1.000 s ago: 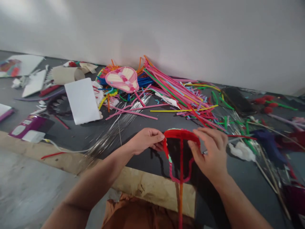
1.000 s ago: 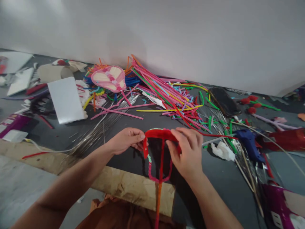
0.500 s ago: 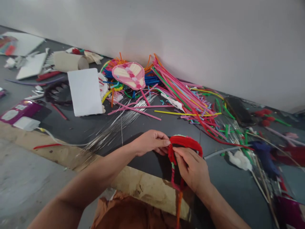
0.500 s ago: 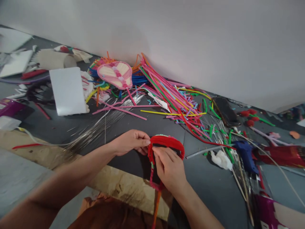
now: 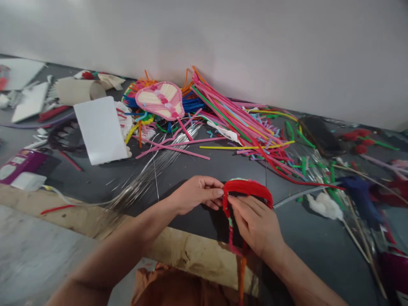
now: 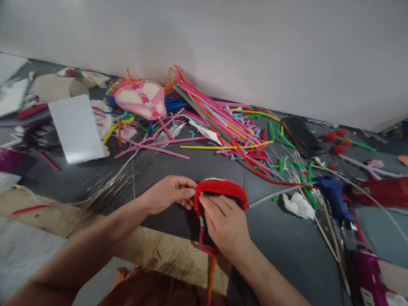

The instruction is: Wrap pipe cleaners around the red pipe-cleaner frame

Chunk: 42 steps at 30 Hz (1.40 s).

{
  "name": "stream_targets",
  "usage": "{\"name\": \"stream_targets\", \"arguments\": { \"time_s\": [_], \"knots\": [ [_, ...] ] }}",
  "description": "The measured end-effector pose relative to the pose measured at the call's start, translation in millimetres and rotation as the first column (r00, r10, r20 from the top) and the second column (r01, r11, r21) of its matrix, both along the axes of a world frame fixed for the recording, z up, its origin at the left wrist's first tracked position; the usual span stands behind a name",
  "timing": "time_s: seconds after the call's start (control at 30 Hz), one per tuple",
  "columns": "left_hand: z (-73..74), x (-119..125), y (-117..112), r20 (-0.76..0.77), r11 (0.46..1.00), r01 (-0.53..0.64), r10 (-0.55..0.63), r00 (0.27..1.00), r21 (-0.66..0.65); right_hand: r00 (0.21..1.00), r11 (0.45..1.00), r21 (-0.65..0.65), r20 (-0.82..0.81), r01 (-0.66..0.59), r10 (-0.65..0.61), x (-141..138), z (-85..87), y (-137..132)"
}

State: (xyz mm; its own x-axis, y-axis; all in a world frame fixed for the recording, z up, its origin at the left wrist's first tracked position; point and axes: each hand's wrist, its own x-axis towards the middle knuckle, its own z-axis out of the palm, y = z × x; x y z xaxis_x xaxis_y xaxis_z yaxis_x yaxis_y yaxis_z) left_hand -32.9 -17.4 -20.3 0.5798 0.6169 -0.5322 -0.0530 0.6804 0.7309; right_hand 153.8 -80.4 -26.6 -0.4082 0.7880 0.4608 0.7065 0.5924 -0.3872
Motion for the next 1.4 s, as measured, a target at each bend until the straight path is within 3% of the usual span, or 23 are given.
{"name": "stream_targets", "arguments": {
  "time_s": [0.23, 0.4, 0.5, 0.6, 0.77, 0.93, 1.1, 1.4],
  "knots": [
    [1.7, 2, -2, 0.021, 0.998, -0.060, 0.060, 0.998, 0.020, 0.999, 0.999, 0.020, -0.007, -0.042, 0.043, -3, 3.3, 4],
    [0.6, -1, 0, 0.051, 1.000, -0.006, 0.005, 0.999, 0.018, 0.994, 0.997, -0.052, -0.097, -0.062, 0.057, 2, 9.8, 2],
    [-1.6, -4, 1, 0.028, 0.998, 0.050, -0.051, 0.998, 0.037, 0.982, 0.996, -0.027, -0.170, 0.080, -0.083, 14, 10.9, 8],
    [-1.7, -5, 1, 0.019, 0.992, 0.111, -0.112, 0.993, 0.058, 0.971, 0.979, -0.008, -0.125, 0.204, -0.203, 25, 6.5, 19],
    [3.0, -4, -1, 0.054, 0.989, 0.136, -0.139, 0.989, 0.050, 0.992, 0.988, -0.113, -0.051, 0.106, -0.112, 28, -4.8, 27],
    [3.6, -4, -1, 0.067, 0.984, 0.176, -0.178, 0.982, 0.026, 0.991, 0.986, -0.158, -0.119, 0.047, -0.066, 26, -6.0, 26],
    [3.3, -6, -1, 0.049, 0.972, 0.229, -0.231, 0.972, 0.049, 0.987, 0.988, -0.146, -0.148, 0.044, -0.065, 26, -4.6, 26],
    [4.8, -8, 2, -0.002, 0.974, 0.210, -0.211, 0.978, 0.089, 0.983, 0.992, -0.116, -0.171, 0.048, -0.068, 24, -1.0, 25]
  ]
}}
